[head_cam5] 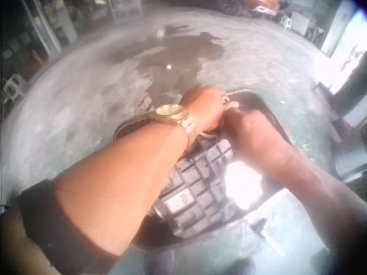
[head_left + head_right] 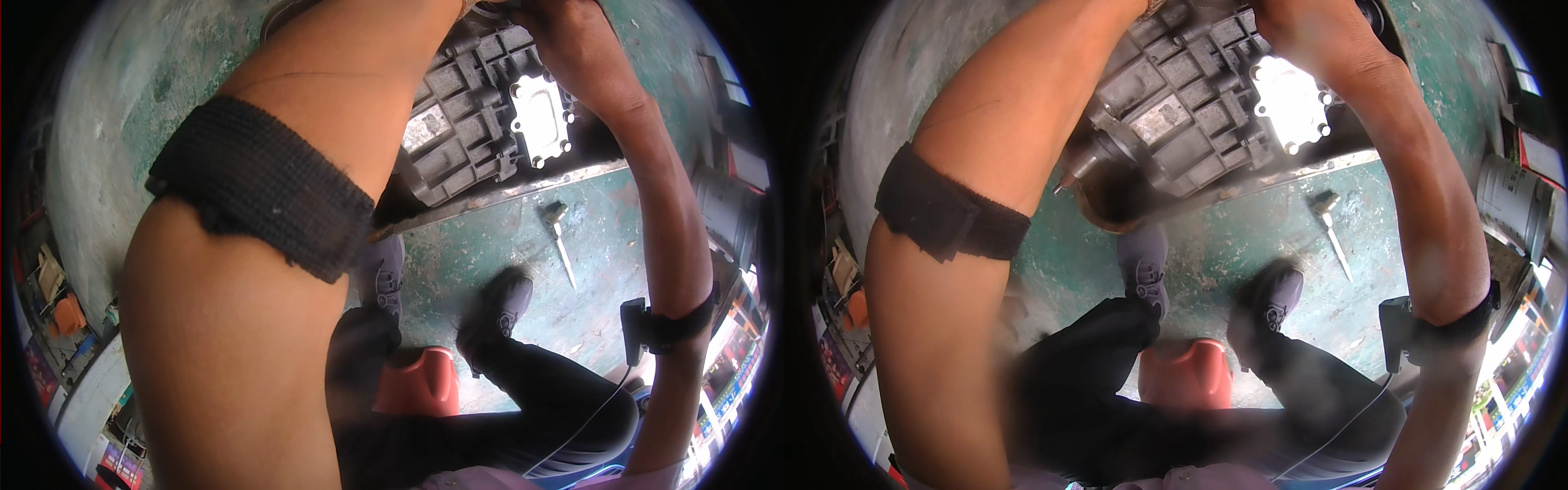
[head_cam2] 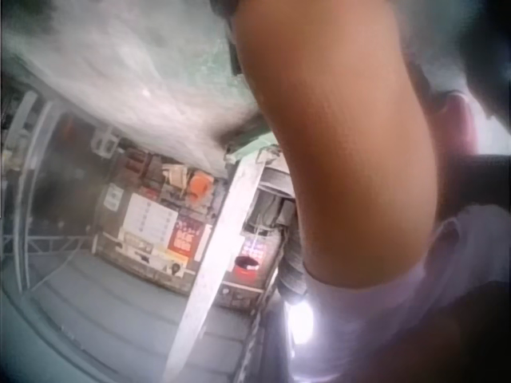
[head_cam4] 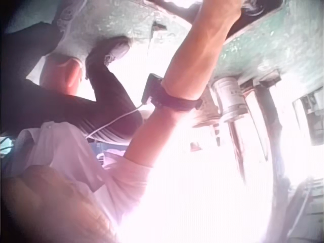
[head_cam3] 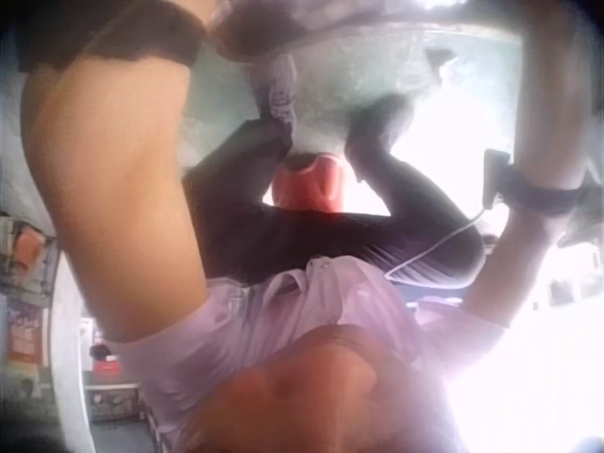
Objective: The person sits on a low stool and uses a ratchet wrench to loosen and remove bolts from a transmission casing placed in a metal tray. They remove a small cover plate and continue to loosen additional bolts on the transmission.
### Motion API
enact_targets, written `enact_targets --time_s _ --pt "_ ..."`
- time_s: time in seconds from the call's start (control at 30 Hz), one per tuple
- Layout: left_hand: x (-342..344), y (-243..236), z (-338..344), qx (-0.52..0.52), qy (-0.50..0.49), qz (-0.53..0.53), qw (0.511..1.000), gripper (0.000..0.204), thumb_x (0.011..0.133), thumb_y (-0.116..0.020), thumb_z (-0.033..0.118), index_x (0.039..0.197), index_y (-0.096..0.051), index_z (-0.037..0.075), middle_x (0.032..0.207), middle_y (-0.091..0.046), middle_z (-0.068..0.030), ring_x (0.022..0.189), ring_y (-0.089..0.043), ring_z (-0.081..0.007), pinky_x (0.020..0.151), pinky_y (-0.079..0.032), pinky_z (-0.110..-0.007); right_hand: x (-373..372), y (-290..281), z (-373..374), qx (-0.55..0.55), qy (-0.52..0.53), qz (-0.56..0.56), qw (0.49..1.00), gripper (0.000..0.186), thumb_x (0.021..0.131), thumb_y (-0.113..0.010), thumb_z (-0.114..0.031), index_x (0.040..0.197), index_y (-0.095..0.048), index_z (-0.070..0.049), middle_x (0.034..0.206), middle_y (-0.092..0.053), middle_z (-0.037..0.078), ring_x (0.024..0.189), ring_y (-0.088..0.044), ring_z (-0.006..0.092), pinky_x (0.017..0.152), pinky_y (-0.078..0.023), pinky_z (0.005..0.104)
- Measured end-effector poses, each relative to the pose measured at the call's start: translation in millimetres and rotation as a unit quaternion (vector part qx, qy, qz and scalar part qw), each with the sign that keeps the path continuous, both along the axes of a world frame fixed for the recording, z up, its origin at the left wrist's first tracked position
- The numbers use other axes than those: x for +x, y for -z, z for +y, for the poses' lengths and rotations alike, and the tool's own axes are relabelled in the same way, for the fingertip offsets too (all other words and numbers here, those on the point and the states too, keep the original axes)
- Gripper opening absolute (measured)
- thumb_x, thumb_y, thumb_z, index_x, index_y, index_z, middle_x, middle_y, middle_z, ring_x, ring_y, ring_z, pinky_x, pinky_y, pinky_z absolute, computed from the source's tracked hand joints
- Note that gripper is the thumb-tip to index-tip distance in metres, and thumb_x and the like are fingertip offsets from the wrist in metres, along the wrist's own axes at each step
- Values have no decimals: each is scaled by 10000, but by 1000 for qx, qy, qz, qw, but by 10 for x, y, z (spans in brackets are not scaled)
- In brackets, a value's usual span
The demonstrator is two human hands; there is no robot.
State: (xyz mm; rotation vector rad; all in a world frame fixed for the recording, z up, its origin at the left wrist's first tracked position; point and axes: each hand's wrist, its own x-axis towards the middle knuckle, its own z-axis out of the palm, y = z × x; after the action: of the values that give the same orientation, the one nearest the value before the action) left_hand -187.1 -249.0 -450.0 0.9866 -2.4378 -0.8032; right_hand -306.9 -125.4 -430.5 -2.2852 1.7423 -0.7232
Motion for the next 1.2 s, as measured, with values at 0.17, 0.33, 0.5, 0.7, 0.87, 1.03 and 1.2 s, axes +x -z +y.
enact_targets --time_s 0.17,0.33,0.5,0.7,0.87,1.03,1.2 --pt "-25 7 -3 6 -6 -24 1000 393 952 -654 411 902 -756 35 880 -723 -214 827 -692 -381 757 -514 -473 60 0 33 11 79 70 994 116 850 -653 -96 906 -659 5 797 -678 237 761 -684 420 687 -536 481" --pt "-21 59 -61 -83 33 -29 996 429 967 -613 452 957 -767 51 943 -731 -212 906 -694 -398 809 -519 -480 115 -25 32 -12 63 104 993 111 858 -638 -97 910 -662 -3 776 -678 235 730 -679 419 670 -533 492" --pt "-94 141 -143 -115 27 -19 993 469 1015 -493 447 1001 -771 70 1005 -730 -214 970 -689 -407 870 -523 -480 133 -34 29 13 100 116 988 92 853 -609 -71 896 -666 -12 752 -677 226 713 -679 414 654 -529 495" --pt "-178 273 -251 -138 51 -15 989 455 1031 -449 406 1014 -765 79 1050 -723 -213 1007 -682 -405 889 -524 -486 150 51 41 -9 110 165 980 127 822 -602 -64 913 -689 -46 737 -684 197 698 -679 398 649 -537 487" --pt "-116 173 -135 -155 29 -57 986 396 1015 -501 384 1032 -750 77 1048 -720 -216 995 -682 -407 874 -525 -498 38 35 10 17 46 173 984 159 826 -632 -97 961 -714 -72 834 -705 179 769 -691 374 700 -543 479" --pt "-28 64 -19 -56 -4 -16 998 396 1000 -538 399 996 -731 54 1017 -718 -220 978 -680 -414 867 -527 -504 -98 2 19 47 45 129 990 192 894 -638 -126 1050 -723 -51 983 -720 203 891 -706 344 782 -545 429" --pt "-54 268 -147 -137 8 -23 990 377 996 -549 372 984 -725 38 992 -713 -239 964 -677 -419 850 -535 -497 -163 84 136 55 192 -173 965 269 960 -629 -159 1171 -710 -12 1046 -739 177 927 -714 298 849 -534 382"
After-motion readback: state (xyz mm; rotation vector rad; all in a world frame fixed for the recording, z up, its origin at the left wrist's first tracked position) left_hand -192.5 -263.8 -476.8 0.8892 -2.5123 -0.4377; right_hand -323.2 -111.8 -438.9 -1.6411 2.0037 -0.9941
